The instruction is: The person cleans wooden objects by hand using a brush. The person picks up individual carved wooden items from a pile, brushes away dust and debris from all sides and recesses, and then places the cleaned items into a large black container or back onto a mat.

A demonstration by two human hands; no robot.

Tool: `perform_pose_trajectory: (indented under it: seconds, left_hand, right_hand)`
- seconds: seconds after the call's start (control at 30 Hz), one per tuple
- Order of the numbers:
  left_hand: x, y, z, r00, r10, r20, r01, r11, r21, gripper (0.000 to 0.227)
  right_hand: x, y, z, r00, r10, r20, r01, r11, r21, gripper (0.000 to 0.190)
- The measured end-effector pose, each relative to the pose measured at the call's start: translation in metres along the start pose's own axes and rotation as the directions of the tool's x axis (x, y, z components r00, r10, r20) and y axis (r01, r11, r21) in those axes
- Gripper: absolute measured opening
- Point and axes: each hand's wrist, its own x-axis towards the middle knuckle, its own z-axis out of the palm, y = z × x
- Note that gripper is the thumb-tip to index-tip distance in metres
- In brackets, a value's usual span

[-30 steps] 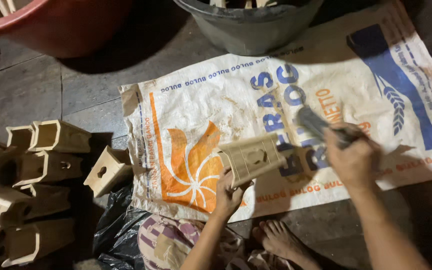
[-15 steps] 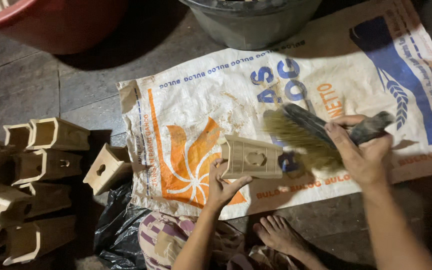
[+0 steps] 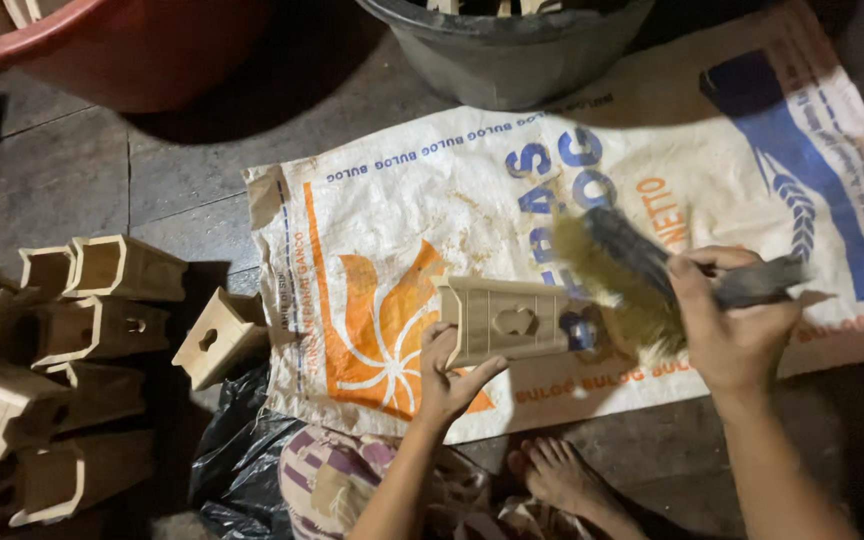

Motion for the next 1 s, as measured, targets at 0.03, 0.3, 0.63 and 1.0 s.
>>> perform_pose_trajectory:
  seconds: [0.03,0.3,0.63,1.0]
  left_hand:
    - [-0.001,0.003,0.003,1.000,-0.010,0.001,0.010,1.000,0.003,0.024]
    - [-0.009,-0.023,0.038,0.671,-0.740,-0.045,0.521,0.513,-0.682,0.050]
    - [0.007,0.003,0.046,0.403,-0.895,0.192,0.368,-0.034,-0.929,0.067]
    - [-0.011,-0.038,0.059,0.428,-0.805,0.411,0.011,-0.449,-0.893,0.053]
  right_hand:
    - [-0.004,0.006,0.004,1.000,0.008,0.007,-0.008,1.000,0.000,0.021]
    - [-0.032,0.072,0.006,0.876,-0.469,-0.114,0.457,0.882,-0.118,0.120]
    - [-0.032,0.077,0.019,0.975,-0.207,-0.087,0.194,0.972,-0.132,0.019]
    - [-0.033,0.012,0.027,0.992,0.056,0.116,-0.060,0.998,0.033,0.035]
